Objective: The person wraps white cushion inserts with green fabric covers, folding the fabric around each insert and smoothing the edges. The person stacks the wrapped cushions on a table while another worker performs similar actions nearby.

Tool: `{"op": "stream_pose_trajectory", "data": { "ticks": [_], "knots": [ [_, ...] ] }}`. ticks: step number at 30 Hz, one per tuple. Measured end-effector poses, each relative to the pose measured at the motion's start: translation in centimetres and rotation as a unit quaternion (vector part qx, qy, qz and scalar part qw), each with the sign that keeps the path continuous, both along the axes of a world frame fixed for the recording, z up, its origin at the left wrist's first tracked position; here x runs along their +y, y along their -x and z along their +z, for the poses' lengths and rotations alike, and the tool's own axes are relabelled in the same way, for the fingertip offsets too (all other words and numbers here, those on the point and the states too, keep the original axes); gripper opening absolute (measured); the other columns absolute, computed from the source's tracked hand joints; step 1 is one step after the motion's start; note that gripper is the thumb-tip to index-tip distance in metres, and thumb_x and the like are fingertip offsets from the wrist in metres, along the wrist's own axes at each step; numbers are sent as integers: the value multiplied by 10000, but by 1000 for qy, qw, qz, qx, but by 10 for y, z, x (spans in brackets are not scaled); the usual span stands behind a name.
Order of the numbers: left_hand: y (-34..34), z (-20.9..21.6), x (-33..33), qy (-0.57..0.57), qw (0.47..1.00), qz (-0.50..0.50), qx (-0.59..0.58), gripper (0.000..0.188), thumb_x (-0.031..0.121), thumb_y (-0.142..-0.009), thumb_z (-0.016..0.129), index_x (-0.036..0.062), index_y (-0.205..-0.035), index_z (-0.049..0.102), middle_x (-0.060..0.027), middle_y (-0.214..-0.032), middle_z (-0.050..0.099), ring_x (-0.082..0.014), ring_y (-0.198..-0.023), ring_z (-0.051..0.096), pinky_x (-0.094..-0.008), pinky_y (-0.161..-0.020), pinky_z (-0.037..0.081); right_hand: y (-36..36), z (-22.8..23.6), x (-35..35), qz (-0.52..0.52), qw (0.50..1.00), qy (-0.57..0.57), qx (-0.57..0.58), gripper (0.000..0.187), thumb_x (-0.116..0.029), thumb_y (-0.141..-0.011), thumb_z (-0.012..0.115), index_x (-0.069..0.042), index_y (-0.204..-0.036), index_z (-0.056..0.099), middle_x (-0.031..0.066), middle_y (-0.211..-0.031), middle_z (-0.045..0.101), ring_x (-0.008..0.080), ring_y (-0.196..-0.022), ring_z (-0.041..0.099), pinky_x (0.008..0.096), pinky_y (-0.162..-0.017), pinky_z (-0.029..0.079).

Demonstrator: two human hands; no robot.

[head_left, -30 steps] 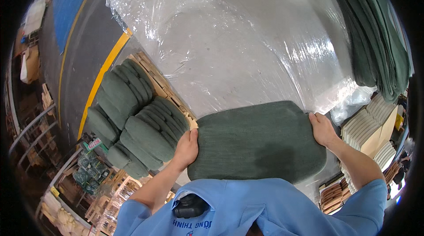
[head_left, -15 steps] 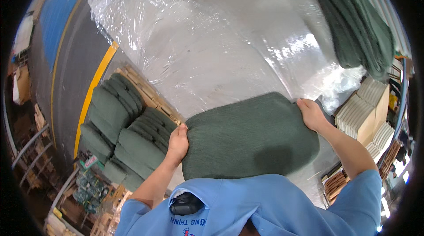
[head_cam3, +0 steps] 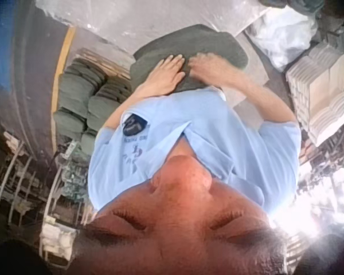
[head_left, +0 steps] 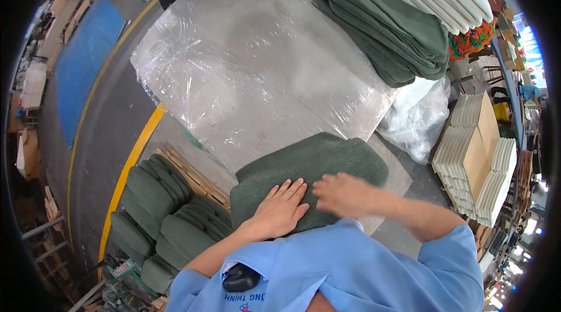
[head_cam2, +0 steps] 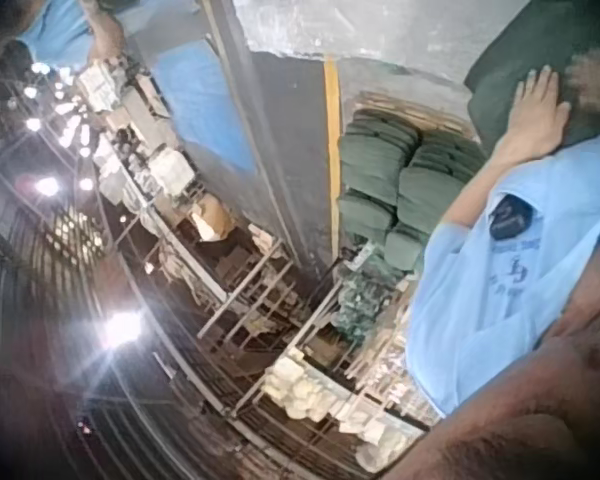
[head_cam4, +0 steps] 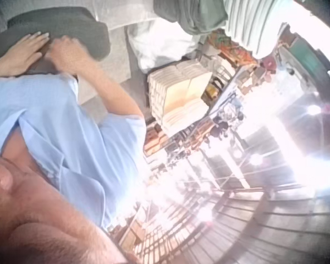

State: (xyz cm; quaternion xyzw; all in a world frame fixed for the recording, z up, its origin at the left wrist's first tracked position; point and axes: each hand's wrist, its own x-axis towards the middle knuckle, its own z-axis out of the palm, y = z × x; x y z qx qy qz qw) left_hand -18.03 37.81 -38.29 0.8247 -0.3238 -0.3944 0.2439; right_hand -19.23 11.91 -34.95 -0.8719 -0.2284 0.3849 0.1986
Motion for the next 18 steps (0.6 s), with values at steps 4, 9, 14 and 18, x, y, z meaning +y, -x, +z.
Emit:
{"op": "stream_pose_trajectory", "data": {
  "ticks": [4,9,14,18],
  "knots": [
    [-1,-31,-8,-49,999,19,10,645,413,-1135,333,16,-1644,316,-188,-1730,268,-354,-1602,257,-489,-1302,224,16,-14,15,25,999,19,10,670,-490,-1135,332,-28,-1617,390,116,-1714,345,276,-1604,274,512,-1306,216],
    [-12,-58,-10,-74,997,36,7,635,391,-1133,336,18,-1646,312,-182,-1735,262,-337,-1602,266,-476,-1304,225,-1,-41,20,19,999,46,9,648,-465,-1135,333,-43,-1625,380,118,-1717,338,278,-1600,284,505,-1303,221],
    [-22,-65,-6,-96,994,44,27,645,405,-1130,301,38,-1660,290,-146,-1749,246,-320,-1611,247,-475,-1311,202,-27,-58,13,31,996,65,44,666,-478,-1133,322,-58,-1650,337,117,-1736,298,277,-1616,243,497,-1312,198],
    [-34,-60,8,-129,989,49,48,652,427,-1128,269,74,-1676,270,-94,-1771,202,-302,-1630,195,-489,-1317,173,-47,-70,1,18,996,72,52,707,-521,-1118,337,-41,-1636,359,135,-1721,323,304,-1605,267,516,-1297,230]
  ]
}}
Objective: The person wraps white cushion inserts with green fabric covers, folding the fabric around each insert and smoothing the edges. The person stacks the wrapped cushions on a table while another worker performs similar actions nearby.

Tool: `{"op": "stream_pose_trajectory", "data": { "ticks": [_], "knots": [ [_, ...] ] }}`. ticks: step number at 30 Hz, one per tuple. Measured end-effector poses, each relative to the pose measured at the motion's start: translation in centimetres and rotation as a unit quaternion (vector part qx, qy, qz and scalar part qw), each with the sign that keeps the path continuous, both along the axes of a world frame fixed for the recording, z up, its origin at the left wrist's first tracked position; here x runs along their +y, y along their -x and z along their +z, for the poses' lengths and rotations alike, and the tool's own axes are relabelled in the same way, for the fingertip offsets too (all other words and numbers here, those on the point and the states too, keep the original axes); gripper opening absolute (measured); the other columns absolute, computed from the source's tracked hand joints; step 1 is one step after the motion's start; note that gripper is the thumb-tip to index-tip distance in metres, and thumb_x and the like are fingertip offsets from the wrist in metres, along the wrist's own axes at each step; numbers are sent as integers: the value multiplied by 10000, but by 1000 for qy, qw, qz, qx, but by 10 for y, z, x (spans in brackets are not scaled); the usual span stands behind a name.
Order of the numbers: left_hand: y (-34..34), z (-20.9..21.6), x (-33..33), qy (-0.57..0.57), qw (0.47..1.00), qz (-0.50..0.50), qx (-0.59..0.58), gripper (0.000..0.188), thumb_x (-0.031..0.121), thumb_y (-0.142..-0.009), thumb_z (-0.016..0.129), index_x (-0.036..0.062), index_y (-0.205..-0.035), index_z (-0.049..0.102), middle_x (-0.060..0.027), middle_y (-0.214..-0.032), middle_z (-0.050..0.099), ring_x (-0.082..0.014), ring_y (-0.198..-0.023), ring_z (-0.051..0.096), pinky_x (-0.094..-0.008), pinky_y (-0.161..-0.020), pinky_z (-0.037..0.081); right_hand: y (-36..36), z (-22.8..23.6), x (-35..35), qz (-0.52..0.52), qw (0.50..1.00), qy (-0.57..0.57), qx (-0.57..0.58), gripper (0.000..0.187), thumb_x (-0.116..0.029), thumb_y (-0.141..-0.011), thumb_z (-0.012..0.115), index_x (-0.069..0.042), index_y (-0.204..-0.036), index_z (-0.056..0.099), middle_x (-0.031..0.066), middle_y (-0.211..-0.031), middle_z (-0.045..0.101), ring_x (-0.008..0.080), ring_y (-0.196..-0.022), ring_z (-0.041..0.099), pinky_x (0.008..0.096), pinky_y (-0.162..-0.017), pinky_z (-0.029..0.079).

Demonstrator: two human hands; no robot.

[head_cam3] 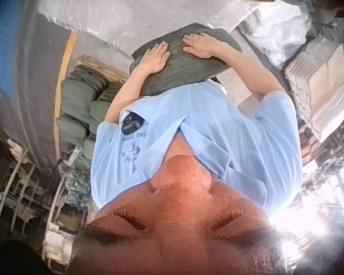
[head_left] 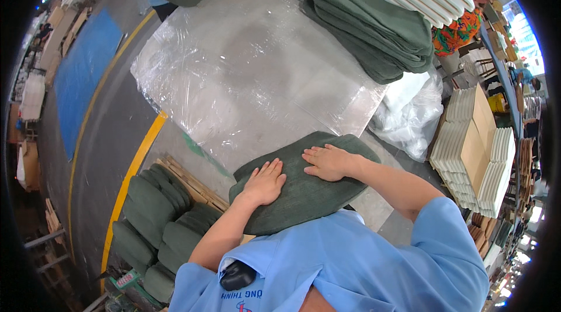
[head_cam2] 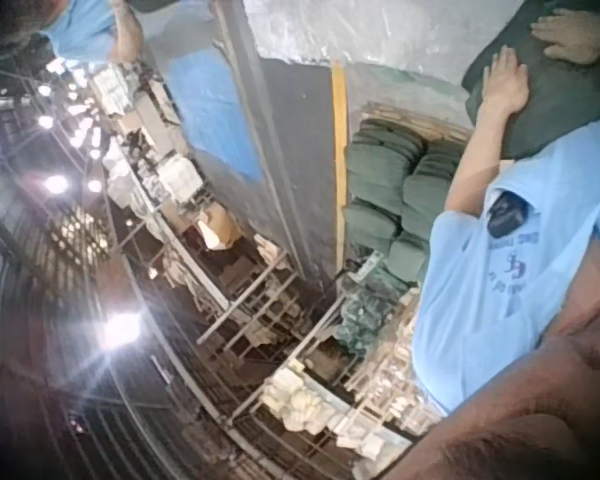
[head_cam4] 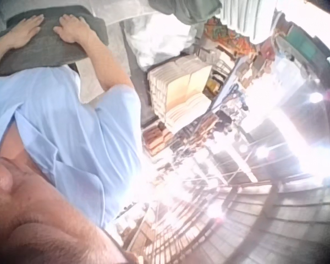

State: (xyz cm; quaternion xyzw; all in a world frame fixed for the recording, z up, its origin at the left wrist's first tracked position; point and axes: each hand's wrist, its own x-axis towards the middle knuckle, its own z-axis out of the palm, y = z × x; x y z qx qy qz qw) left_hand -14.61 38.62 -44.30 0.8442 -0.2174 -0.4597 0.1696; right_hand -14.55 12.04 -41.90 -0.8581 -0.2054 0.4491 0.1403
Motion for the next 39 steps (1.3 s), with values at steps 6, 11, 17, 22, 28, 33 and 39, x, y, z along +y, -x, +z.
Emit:
{"op": "stream_pose_trajectory", "data": {
  "ticks": [6,11,17,22,28,33,39],
  "knots": [
    [14,37,76,13,999,37,-11,614,473,-1128,326,150,-1647,389,-57,-1747,288,-380,-1614,212,-547,-1306,155,-3,71,-28,-7,1000,-7,10,721,-529,-1114,366,16,-1583,419,209,-1673,373,376,-1583,291,539,-1277,258],
    [35,46,71,61,994,90,30,561,446,-1127,410,146,-1595,489,-90,-1710,372,-426,-1599,232,-572,-1294,156,40,53,-38,-27,999,-6,-33,706,-547,-1110,342,-28,-1574,455,160,-1677,394,315,-1567,348,514,-1261,291],
    [29,-12,101,106,972,208,-31,463,396,-1096,505,190,-1494,620,-94,-1585,547,-413,-1512,419,-503,-1248,308,-7,11,-57,-39,999,-1,-30,609,-486,-1095,412,-66,-1505,577,111,-1564,563,292,-1438,519,479,-1193,383],
    [43,16,120,150,900,400,-84,366,242,-1094,555,11,-1323,725,-191,-1402,687,-350,-1337,618,-411,-1165,422,-16,8,-118,-327,927,-182,9,461,-413,-1071,528,-71,-1282,753,99,-1257,758,254,-1169,688,383,-1021,515],
    [98,22,93,335,747,570,-71,457,280,-1132,458,-71,-1265,718,-182,-1348,701,-289,-1364,561,-437,-1192,376,40,12,-126,-569,677,-467,-6,574,-453,-1116,491,29,-1036,792,143,-977,791,207,-972,719,335,-953,535],
    [72,8,87,440,597,670,33,577,411,-1125,379,-40,-1104,740,-181,-1262,719,-299,-1276,610,-451,-1158,422,31,-20,-118,-638,555,-530,-57,745,-562,-1122,389,16,-791,723,170,-794,752,223,-822,711,341,-857,555],
    [56,1,88,478,562,674,40,625,492,-1093,374,-28,-1112,719,-193,-1199,729,-315,-1181,660,-457,-1086,485,18,-58,-103,-667,452,-590,-49,786,-646,-1089,387,-13,-705,653,176,-750,724,241,-710,683,342,-740,553]
  ]
}}
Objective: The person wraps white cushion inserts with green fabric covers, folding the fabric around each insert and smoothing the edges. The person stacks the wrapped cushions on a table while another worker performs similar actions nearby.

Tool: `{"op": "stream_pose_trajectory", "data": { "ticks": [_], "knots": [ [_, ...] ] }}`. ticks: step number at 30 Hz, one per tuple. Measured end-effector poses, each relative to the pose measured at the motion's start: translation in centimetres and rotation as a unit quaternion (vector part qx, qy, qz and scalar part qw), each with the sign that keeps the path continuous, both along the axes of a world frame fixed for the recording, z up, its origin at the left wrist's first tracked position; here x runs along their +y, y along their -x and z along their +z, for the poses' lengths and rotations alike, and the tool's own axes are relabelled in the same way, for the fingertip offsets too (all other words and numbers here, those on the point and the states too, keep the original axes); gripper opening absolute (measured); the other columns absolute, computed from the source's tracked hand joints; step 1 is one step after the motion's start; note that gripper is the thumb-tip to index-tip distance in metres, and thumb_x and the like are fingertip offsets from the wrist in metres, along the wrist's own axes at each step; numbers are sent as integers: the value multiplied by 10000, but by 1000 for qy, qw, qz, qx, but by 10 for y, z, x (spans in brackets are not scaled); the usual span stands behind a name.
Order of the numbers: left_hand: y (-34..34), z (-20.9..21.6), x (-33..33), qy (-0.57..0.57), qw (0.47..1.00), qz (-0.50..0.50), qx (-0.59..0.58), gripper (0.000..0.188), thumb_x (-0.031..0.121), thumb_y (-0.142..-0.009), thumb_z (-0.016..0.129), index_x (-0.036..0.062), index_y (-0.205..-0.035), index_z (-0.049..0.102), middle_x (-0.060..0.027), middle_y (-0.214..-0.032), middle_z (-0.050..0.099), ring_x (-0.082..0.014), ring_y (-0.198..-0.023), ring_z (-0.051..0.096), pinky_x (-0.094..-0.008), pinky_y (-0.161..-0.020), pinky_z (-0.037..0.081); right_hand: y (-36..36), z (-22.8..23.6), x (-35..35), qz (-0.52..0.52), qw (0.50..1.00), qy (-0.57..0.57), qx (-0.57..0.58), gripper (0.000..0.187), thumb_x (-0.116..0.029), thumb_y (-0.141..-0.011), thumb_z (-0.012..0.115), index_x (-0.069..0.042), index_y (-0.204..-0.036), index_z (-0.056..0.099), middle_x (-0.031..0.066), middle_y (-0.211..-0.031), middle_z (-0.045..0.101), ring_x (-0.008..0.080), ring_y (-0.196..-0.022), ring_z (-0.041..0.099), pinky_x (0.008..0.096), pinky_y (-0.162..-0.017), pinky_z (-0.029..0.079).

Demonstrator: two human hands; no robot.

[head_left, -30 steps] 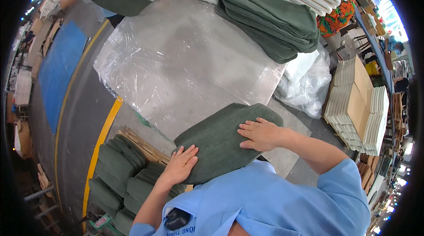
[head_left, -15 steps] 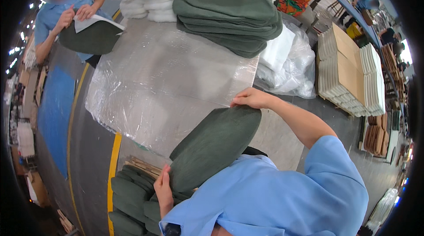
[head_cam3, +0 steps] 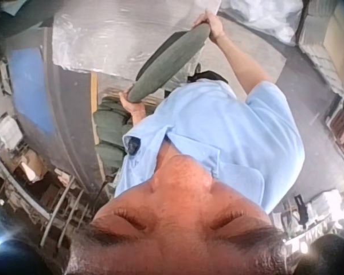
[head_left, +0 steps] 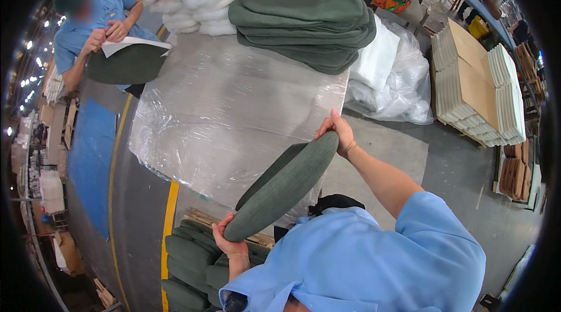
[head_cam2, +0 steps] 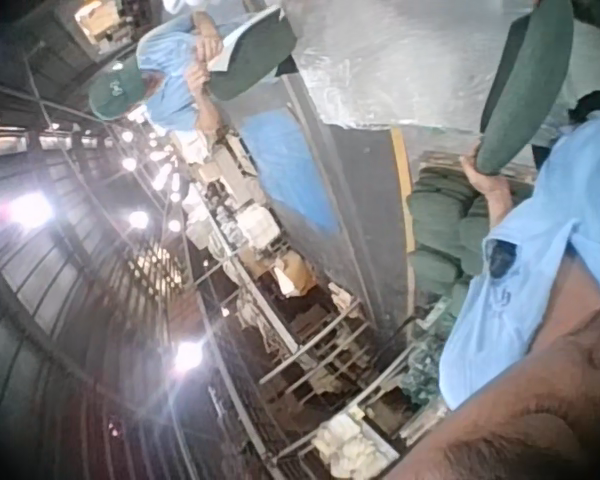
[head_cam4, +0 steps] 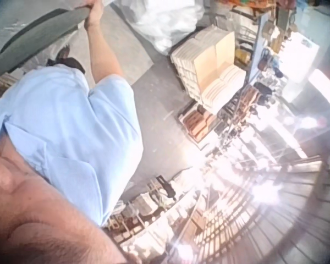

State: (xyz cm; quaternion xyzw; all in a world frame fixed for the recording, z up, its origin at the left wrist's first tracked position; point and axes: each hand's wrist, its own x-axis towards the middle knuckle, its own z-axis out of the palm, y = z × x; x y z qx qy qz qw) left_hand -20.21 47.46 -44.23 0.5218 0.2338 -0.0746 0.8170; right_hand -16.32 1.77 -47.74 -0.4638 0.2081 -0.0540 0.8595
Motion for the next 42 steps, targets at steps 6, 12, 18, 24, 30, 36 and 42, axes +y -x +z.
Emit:
{"op": "stream_pose_trajectory", "data": {
  "ticks": [6,12,18,24,30,36,42],
  "knots": [
    [-10,4,-9,20,1000,-4,23,616,478,-1076,387,-42,-1132,712,-188,-1152,742,-312,-1133,684,-447,-1060,503,-3,-49,2,-61,996,56,41,778,-667,-1073,394,-15,-750,668,146,-729,691,258,-724,673,378,-826,545],
    [-35,40,20,-130,973,-176,72,513,368,-1098,462,-63,-1237,704,-175,-1189,751,-259,-1124,703,-380,-1042,507,-14,-47,19,-133,983,67,111,641,-623,-1066,500,-25,-926,683,77,-892,676,182,-843,619,328,-833,495],
    [-76,142,-83,-502,633,-564,-171,599,410,-921,776,-12,-1334,676,-223,-1204,750,-339,-1137,715,-422,-993,539,-7,-42,11,-136,953,194,189,686,-610,-1058,493,35,-1105,721,177,-1043,746,312,-1036,690,426,-963,499],
    [-74,132,-182,-607,530,-562,-186,672,344,-822,863,-26,-1337,639,-241,-1164,751,-385,-1102,727,-435,-962,559,32,-17,11,-166,920,286,211,584,-500,-1049,578,21,-1303,649,192,-1113,748,288,-1055,707,394,-971,514],
    [-110,139,-159,-379,764,-502,-147,505,95,-866,841,-39,-1311,643,-158,-1167,766,-269,-1004,750,-395,-909,584,78,12,64,-101,976,85,171,620,-379,-1009,721,-20,-1473,521,143,-1237,708,211,-1100,674,359,-952,527],
    [-95,141,-187,-116,944,-274,-142,558,-8,-875,811,-35,-1377,569,-142,-1256,692,-247,-1104,680,-393,-985,546,18,58,67,-100,975,194,33,685,-456,-970,738,-1,-1443,541,195,-1245,705,283,-1102,687,414,-959,531],
    [-23,161,-167,-46,960,-275,3,559,144,-973,756,-29,-1444,510,-128,-1381,625,-253,-1182,645,-402,-1058,510,-35,97,37,152,882,445,7,558,-488,-964,703,-13,-1256,692,203,-1164,746,375,-1105,700,458,-952,530]
  ]
}}
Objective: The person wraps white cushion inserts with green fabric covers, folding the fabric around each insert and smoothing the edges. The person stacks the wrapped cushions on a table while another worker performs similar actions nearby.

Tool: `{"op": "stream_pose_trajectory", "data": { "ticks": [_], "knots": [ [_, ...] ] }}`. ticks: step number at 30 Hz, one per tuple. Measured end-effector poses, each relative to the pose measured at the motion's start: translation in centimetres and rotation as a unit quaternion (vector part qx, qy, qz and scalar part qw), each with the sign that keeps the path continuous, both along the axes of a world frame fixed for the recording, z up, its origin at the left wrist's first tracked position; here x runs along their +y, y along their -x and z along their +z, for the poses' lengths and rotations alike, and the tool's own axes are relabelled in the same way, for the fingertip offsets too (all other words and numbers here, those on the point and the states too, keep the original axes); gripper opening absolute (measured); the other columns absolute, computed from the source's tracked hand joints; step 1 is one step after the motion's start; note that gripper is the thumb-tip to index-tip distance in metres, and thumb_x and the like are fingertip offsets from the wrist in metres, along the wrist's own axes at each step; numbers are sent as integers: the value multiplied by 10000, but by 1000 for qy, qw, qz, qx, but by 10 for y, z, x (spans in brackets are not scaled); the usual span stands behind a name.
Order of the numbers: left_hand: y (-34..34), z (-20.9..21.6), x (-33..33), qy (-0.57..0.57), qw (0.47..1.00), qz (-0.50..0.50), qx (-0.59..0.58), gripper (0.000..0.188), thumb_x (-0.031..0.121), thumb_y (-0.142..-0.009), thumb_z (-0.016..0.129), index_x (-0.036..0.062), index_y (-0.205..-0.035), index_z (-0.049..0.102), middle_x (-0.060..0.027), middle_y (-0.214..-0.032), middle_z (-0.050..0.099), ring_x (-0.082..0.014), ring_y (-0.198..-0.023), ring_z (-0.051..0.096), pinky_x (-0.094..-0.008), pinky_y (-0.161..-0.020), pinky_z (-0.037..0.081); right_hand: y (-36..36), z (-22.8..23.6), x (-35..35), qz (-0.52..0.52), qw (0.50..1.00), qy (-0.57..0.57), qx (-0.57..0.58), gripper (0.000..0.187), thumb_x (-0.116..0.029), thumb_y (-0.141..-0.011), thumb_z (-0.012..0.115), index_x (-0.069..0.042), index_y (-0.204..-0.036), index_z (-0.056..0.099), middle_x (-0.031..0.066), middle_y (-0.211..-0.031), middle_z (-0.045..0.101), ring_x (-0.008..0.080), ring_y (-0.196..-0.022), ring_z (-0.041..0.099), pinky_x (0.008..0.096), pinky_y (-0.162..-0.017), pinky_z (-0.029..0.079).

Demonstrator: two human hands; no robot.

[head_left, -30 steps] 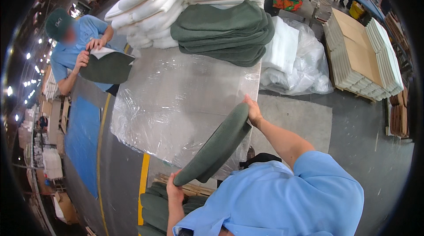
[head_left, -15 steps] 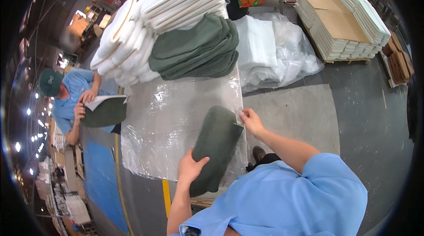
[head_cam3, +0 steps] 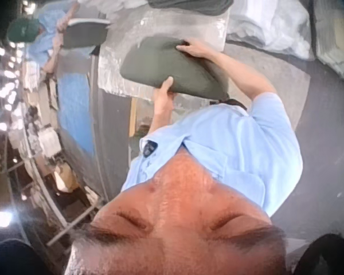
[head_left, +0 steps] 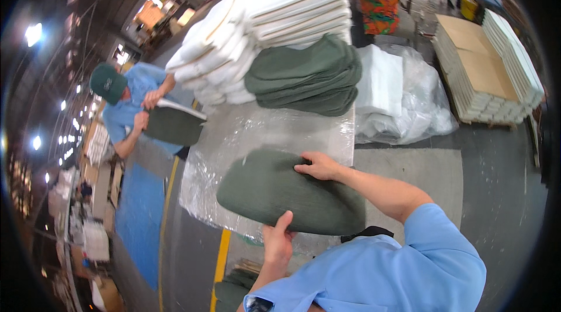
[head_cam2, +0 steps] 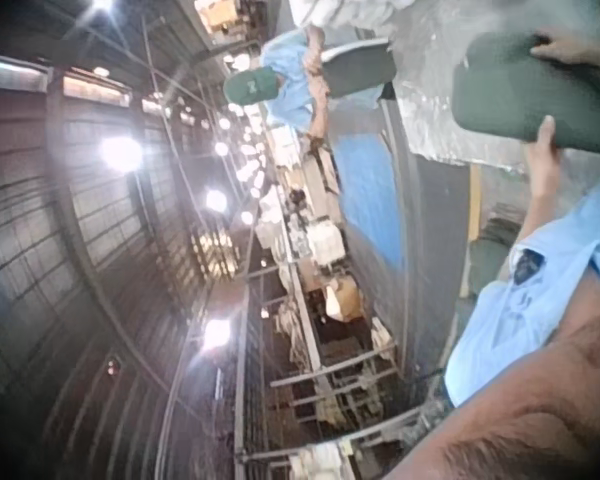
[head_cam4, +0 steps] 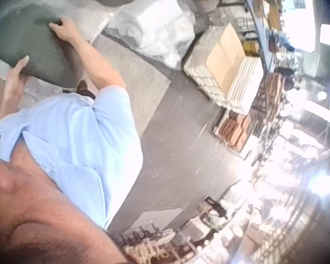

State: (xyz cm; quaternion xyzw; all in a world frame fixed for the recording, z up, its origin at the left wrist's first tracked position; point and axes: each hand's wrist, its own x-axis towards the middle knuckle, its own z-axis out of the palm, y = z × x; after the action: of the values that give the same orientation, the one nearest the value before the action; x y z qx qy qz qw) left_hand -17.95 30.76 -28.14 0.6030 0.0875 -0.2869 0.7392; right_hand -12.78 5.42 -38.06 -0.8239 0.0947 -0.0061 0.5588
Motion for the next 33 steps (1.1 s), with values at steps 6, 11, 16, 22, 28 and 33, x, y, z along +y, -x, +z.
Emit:
{"op": "stream_pose_trajectory", "data": {
  "ticks": [6,11,16,22,28,33],
  "knots": [
    [47,-20,99,-89,938,-317,111,601,413,-1121,528,-60,-1491,509,-164,-1447,617,-246,-1281,614,-371,-1112,469,-7,-69,55,337,928,55,150,510,-498,-1012,621,-45,-1222,725,224,-1171,739,390,-1113,695,485,-968,514],
    [36,26,120,-142,877,-457,34,485,307,-1104,579,14,-1489,562,-123,-1356,686,-195,-1232,634,-316,-1059,488,16,-93,110,424,873,216,105,375,-395,-1024,598,-104,-1211,743,179,-1132,752,406,-1059,701,522,-938,544],
    [-20,-4,114,-169,938,-291,-78,461,193,-1060,628,-13,-1468,563,-122,-1284,726,-197,-1156,687,-335,-1017,541,22,-78,107,341,900,271,-2,308,-355,-1040,587,-146,-1205,740,171,-1113,748,407,-1056,697,532,-924,553],
    [-85,-126,94,-402,767,-463,-190,452,373,-977,719,44,-1286,700,-208,-1101,755,-365,-1067,714,-446,-940,540,25,-42,110,323,917,225,62,304,-358,-1028,618,-157,-1219,742,140,-1123,758,374,-1088,707,515,-922,561],
    [-87,-161,93,-406,799,-414,-162,388,382,-1041,606,70,-1247,710,-210,-1140,747,-402,-1056,703,-489,-914,531,13,-35,83,302,850,353,247,332,-385,-1049,591,-173,-1237,763,143,-1161,761,364,-1138,709,510,-959,556],
    [-65,-188,74,-478,799,-318,-177,362,377,-1084,524,50,-1146,666,-256,-1054,726,-483,-1044,672,-569,-876,517,5,-79,96,192,903,253,289,372,-399,-1074,527,-135,-1194,760,178,-1151,752,397,-1124,703,541,-948,552]
  ]
}}
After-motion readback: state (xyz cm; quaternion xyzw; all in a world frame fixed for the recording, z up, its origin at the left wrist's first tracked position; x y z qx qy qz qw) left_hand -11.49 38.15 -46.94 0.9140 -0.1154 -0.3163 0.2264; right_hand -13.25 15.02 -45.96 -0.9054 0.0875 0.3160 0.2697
